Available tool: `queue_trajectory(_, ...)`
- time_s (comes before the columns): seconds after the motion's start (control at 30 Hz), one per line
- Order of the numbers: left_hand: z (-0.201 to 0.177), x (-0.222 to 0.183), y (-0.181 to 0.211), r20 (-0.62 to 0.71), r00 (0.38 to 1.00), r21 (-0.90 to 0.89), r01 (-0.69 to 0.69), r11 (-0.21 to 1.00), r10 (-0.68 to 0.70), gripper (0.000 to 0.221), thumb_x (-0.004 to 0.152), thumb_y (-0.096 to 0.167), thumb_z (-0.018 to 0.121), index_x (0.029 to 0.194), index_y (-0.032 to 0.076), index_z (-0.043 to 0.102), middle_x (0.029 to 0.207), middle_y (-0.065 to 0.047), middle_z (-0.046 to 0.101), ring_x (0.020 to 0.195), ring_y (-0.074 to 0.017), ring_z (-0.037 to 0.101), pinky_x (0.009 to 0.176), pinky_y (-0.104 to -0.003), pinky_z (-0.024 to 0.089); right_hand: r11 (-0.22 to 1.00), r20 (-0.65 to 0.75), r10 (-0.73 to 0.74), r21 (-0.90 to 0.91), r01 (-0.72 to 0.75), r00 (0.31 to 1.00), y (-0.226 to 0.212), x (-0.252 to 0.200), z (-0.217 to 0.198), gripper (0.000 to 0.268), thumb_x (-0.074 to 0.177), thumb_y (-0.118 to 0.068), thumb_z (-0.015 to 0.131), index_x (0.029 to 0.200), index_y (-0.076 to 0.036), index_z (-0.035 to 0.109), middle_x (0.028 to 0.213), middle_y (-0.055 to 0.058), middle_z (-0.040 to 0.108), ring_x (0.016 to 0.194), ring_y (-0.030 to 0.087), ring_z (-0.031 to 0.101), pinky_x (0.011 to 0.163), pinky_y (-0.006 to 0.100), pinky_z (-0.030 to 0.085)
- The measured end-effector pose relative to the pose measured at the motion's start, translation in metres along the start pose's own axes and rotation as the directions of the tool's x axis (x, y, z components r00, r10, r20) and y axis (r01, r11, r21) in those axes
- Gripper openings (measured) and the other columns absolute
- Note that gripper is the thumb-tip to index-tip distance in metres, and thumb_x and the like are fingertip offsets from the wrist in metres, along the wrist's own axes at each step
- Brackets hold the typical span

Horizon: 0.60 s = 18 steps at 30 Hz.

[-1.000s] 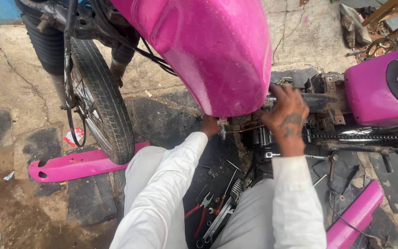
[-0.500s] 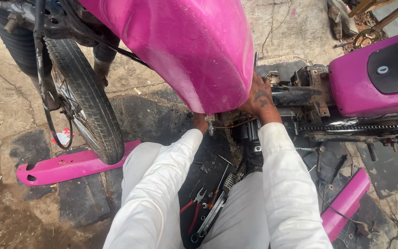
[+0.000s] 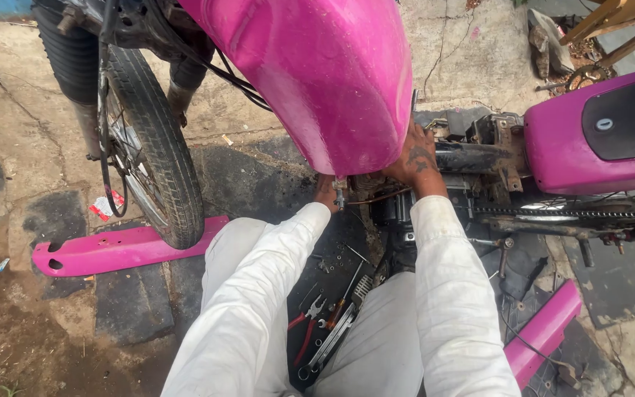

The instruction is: Repairing and maintaining engine components and the fuel system on a motorcycle.

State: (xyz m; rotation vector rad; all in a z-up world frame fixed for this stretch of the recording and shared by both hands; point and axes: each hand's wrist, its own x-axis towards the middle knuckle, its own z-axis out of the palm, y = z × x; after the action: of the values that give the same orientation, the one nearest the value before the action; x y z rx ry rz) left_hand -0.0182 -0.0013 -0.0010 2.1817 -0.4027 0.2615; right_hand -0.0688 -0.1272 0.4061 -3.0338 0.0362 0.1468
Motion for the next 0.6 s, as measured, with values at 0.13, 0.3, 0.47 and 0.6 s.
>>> queue_trajectory(0.13,-0.034,0.012,0.02,-0.068,0.997,-0.165,-0.044,0.985,0.033,0.063,0.083,0.024,0.066,0.14,0.003,0.049,0.137,-0.023,0.054,0.124,-0.039,0.054,0.104,-0.046,0.046,0.999,-0.055,-0.026,0.024,0.027,0.998,-0.008,0.007,-0.01,0.12,0.061,-0.049,0.092,0.158,-0.012,0.032,0.165,0.02,0.025,0.15,0.039,0.027,0.122,0.057,0.016)
queue_trajectory(0.3,-0.003,-0.006,0.005,-0.118,0.985,-0.063,-0.137,0.989,0.129,0.064,0.081,0.027,0.068,0.137,0.003,0.048,0.129,-0.02,0.056,0.114,-0.0358,0.057,0.097,-0.043,0.047,1.0,0.005,-0.008,-0.02,0.008,1.0,-0.008,-0.001,-0.01,0.124,0.058,-0.051,0.094,0.158,-0.012,0.031,0.165,0.021,0.022,0.152,0.039,0.023,0.123,0.056,0.016)
queue_trajectory(0.47,0.003,0.029,-0.018,-0.136,0.926,0.304,-0.3,0.904,0.352,0.07,0.076,0.037,0.075,0.13,0.002,0.047,0.117,-0.02,0.058,0.102,-0.0348,0.058,0.087,-0.041,0.047,0.998,-0.069,-0.027,0.055,0.031,0.997,-0.004,0.007,-0.008,0.126,0.054,-0.05,0.095,0.157,-0.009,0.035,0.164,0.02,0.025,0.151,0.039,0.025,0.122,0.055,0.017)
queue_trajectory(0.6,-0.032,0.004,0.021,-0.114,0.986,0.143,-0.105,0.984,0.122,0.061,0.082,0.035,0.066,0.134,0.004,0.055,0.12,-0.022,0.063,0.105,-0.0373,0.064,0.096,-0.048,0.052,1.0,-0.02,-0.007,0.007,0.008,1.0,-0.016,-0.01,-0.016,0.119,0.055,-0.05,0.095,0.155,-0.011,0.042,0.164,0.018,0.028,0.153,0.037,0.027,0.125,0.052,0.019)
